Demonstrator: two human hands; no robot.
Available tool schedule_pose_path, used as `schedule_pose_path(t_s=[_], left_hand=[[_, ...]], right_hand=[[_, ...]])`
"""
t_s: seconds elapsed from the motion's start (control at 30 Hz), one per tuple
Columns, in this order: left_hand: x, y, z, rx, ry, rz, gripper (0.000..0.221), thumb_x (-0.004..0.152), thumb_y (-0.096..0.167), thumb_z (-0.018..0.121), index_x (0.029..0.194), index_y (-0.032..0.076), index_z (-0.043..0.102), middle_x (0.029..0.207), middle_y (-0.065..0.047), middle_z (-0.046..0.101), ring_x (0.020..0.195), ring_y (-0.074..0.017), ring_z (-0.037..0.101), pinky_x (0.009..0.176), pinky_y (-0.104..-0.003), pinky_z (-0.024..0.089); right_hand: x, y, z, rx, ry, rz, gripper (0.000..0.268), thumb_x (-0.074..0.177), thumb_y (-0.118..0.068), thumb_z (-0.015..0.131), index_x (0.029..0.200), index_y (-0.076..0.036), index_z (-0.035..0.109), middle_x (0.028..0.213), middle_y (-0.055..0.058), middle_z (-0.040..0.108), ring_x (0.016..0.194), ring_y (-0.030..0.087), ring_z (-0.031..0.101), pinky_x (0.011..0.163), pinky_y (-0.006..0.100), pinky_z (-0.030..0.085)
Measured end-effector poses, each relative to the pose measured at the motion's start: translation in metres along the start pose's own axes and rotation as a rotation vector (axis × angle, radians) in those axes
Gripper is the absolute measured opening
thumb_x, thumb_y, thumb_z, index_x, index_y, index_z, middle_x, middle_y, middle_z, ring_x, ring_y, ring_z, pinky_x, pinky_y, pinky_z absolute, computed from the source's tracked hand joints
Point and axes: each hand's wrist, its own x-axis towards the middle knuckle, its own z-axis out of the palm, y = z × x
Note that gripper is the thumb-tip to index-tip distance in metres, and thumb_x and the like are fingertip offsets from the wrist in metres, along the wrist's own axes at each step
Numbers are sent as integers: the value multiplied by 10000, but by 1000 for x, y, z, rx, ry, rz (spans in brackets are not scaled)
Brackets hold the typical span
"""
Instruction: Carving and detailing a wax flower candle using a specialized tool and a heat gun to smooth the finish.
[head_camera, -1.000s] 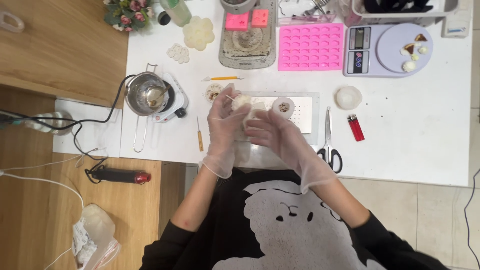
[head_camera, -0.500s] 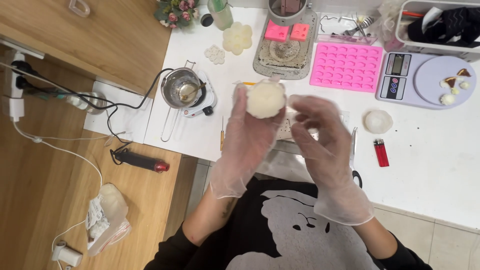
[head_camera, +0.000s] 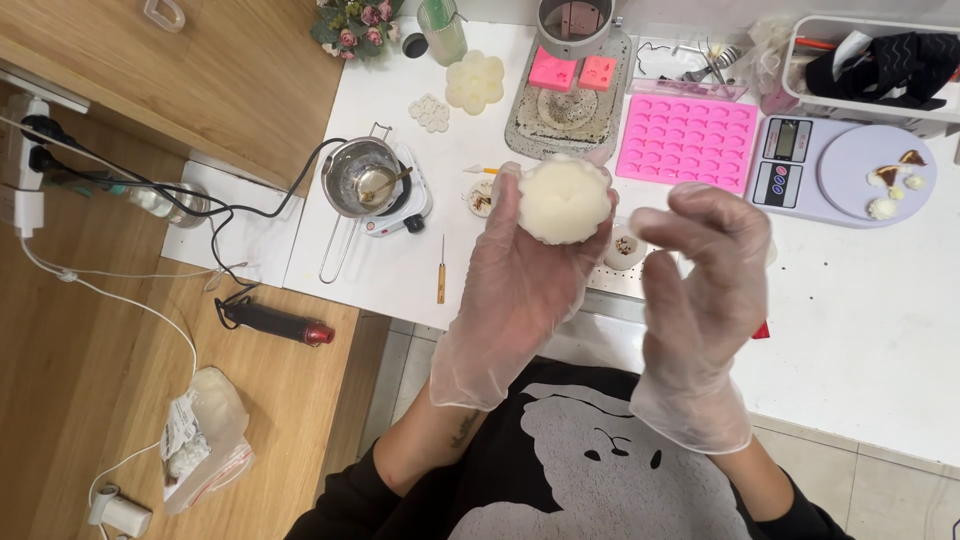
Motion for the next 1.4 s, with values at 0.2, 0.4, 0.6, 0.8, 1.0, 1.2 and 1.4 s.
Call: schedule_pose_path(t_s=[0.2,0.4,0.6,0.8,1.0,1.2,1.4], left_hand=[[-5,1,-7,9,-12,-81,758,1016,532,608,1466,-56,449,1331,-178,529,1212,-299,626,1061,-420,545],[16,-28,-91,1017,95,309,686,906,329,785,1412,-25,485,1462,-124,510,1259,-242,580,1087,-343,535],[24,-35,-146,1961,-171,438,686,878,255,814,1434,25,485,1273,-155,572,1194,-315,587,1042,-389,518],[30,-38,-162,2026,-135,354,653,848,280,829,1380,64,517,1273,-140,601,1195,-296,593,1068,-397,492],[26,-30,-164,2021,-225,717,943,764,442,819,1449,-48,396,1414,-232,503,1340,-388,454,1174,-468,362],[-18,21,-210,1809,615,404,604,945,460,651,1353,23,567,1299,-175,571,1200,-310,567,1062,-440,465],[-37,45,-303,2054,1054,-7,530,843,410,760,1168,17,616,1152,-184,588,1101,-361,562,947,-474,473]], right_hand=[[-8,39,-15,245,60,84,38,1107,-1,666,1110,-40,667,1199,87,629,1115,154,607,1010,310,552],[-4,86,-104,-54,258,348,173,956,25,639,1108,-58,641,1135,72,662,1072,150,653,962,276,596],[-83,152,-192,-212,295,542,193,1033,62,575,1208,47,654,1128,113,698,968,166,652,914,276,562],[-111,204,-195,-595,131,980,319,996,-112,644,1295,-3,662,1181,133,683,1035,209,647,895,319,545],[-121,238,-177,-804,-89,1083,428,996,-250,657,1342,1,641,1302,209,606,1143,309,625,993,408,509],[-129,303,-171,-1199,-419,860,625,809,-404,814,1230,18,624,1186,261,592,1108,402,582,862,479,530],[-149,330,-193,-1075,-450,691,338,962,-229,706,1217,-11,674,1184,250,650,1087,403,636,944,510,525]])
